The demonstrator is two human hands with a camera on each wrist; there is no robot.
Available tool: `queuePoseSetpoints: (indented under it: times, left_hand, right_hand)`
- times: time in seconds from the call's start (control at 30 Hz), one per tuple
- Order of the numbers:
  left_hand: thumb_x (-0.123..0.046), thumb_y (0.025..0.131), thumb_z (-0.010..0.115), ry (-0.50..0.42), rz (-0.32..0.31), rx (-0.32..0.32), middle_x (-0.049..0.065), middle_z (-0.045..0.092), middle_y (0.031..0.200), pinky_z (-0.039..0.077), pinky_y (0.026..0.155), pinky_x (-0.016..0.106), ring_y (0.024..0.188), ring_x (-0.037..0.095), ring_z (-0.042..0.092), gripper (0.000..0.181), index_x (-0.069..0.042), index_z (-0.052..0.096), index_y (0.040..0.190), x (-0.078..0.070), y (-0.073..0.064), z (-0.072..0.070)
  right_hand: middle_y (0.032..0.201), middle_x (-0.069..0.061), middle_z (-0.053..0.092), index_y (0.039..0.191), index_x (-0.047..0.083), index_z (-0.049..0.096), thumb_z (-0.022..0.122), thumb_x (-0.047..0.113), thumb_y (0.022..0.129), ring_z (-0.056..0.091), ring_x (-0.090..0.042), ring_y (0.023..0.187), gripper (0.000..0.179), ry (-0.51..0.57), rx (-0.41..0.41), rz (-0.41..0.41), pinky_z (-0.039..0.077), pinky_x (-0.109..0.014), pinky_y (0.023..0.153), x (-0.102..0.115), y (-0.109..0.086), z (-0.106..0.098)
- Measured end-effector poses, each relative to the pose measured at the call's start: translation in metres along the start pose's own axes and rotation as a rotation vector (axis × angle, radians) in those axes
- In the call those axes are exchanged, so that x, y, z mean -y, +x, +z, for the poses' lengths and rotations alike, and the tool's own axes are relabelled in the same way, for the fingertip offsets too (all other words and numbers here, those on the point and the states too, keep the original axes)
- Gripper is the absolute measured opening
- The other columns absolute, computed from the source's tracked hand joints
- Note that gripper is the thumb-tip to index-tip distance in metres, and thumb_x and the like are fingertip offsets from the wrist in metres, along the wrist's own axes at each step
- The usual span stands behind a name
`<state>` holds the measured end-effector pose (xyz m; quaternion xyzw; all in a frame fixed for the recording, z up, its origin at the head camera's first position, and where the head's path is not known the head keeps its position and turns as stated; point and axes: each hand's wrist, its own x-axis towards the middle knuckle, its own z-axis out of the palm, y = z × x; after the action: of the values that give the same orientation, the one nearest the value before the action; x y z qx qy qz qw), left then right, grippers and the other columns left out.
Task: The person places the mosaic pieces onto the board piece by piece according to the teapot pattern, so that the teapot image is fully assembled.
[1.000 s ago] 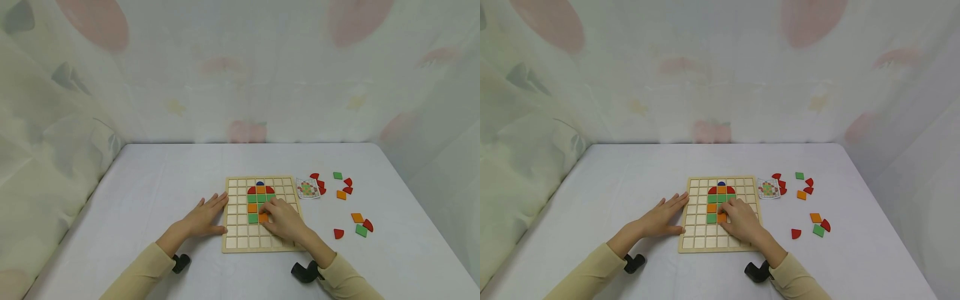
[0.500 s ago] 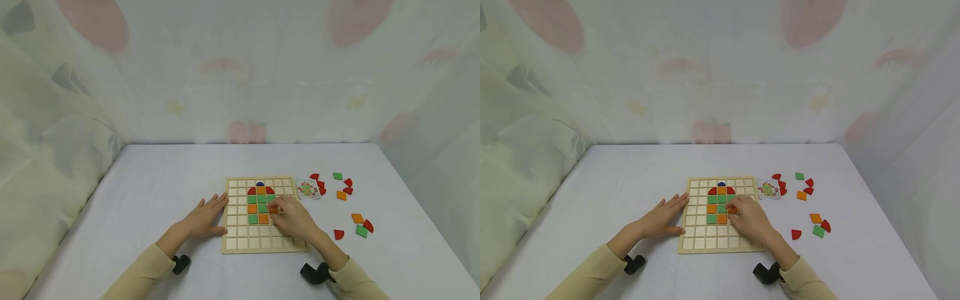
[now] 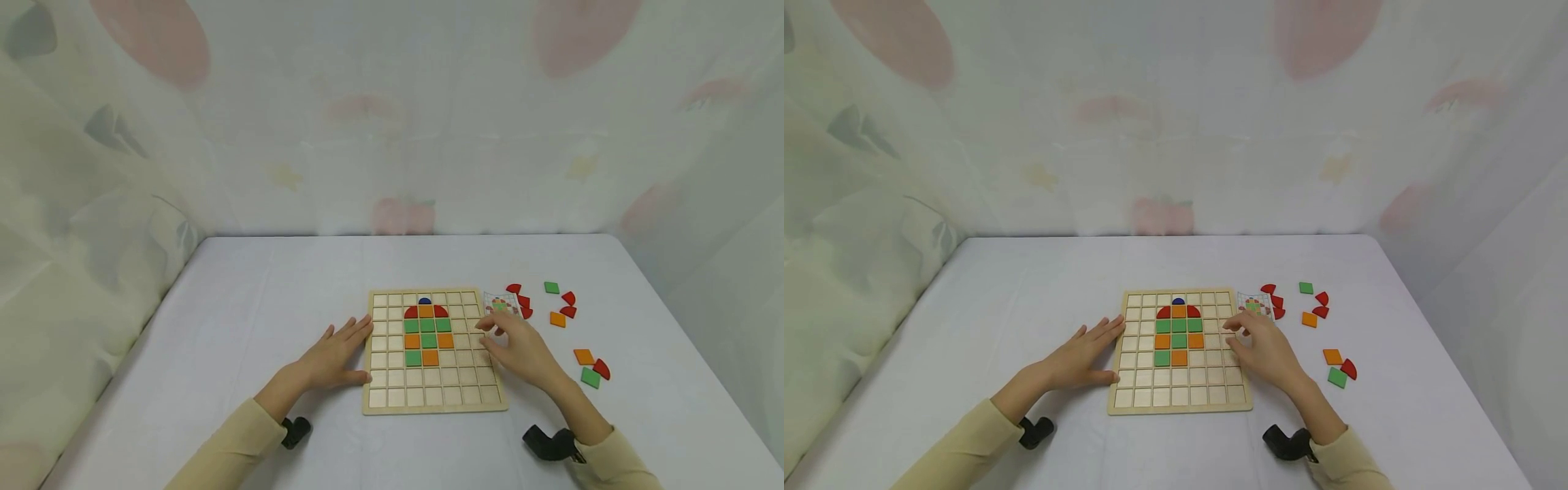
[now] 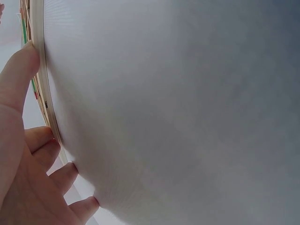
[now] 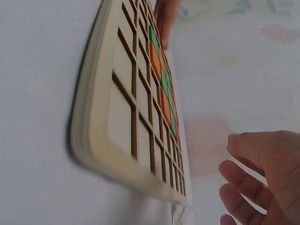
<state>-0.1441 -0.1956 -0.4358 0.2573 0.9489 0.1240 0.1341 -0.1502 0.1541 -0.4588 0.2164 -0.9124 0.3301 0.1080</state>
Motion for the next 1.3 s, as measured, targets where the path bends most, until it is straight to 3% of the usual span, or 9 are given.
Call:
queuePoseSetpoints:
  times: [0.5, 0.73, 0.93, 1.1, 1.3]
  left_hand:
    - [-0.045, 0.081, 0.066, 0.0, 0.013, -0.005, 0.006, 0.015, 0.154, 0.014, 0.108, 0.06, 0.14, 0.031, 0.017, 0.088, -0.006, 0.021, 0.147, 0.002, 0.0, 0.001]
    - [-0.045, 0.081, 0.065, 0.002, 0.005, 0.0, 0.005, 0.015, 0.154, 0.014, 0.108, 0.059, 0.14, 0.031, 0.016, 0.088, -0.007, 0.021, 0.147, 0.002, 0.0, 0.0]
    - [-0.045, 0.081, 0.065, 0.007, 0.004, 0.001, 0.006, 0.015, 0.154, 0.015, 0.108, 0.059, 0.14, 0.031, 0.016, 0.088, -0.007, 0.021, 0.147, 0.002, -0.001, 0.0]
    - [-0.045, 0.081, 0.065, 0.005, 0.002, 0.002, 0.005, 0.015, 0.155, 0.014, 0.108, 0.059, 0.14, 0.03, 0.016, 0.088, -0.007, 0.021, 0.147, 0.002, -0.001, 0.0]
    - [-0.046, 0.081, 0.065, 0.009, 0.007, 0.002, 0.005, 0.015, 0.155, 0.014, 0.108, 0.059, 0.14, 0.03, 0.016, 0.088, -0.007, 0.021, 0.147, 0.002, 0.0, 0.001]
  right_hand:
    - [0.093, 0.0, 0.061, 0.1, 0.01, 0.063, 0.074, 0.003, 0.073, 0.051, -0.015, 0.08, 0.029, -0.113, -0.132, 0.1, 0.048, -0.027, 0.061, -0.043, -0.045, -0.049]
    - [0.09, -0.004, 0.061, 0.1, 0.007, 0.063, 0.073, 0.001, 0.073, 0.044, -0.003, 0.074, 0.029, -0.085, -0.191, 0.176, 0.043, -0.015, 0.052, -0.056, -0.072, -0.065]
    - [0.09, -0.004, 0.06, 0.101, 0.005, 0.063, 0.073, 0.005, 0.076, 0.042, 0.005, 0.072, 0.027, -0.083, -0.171, 0.256, 0.042, -0.012, 0.054, -0.065, -0.089, -0.072]
    - [0.091, -0.005, 0.062, 0.103, 0.005, 0.062, 0.073, 0.007, 0.077, 0.043, 0.003, 0.073, 0.028, -0.072, -0.143, 0.291, 0.042, -0.013, 0.056, -0.071, -0.098, -0.074]
    - [0.091, -0.004, 0.06, 0.103, 0.005, 0.062, 0.073, 0.016, 0.079, 0.044, 0.003, 0.072, 0.029, -0.093, -0.063, 0.359, 0.042, -0.017, 0.057, -0.077, -0.108, -0.072]
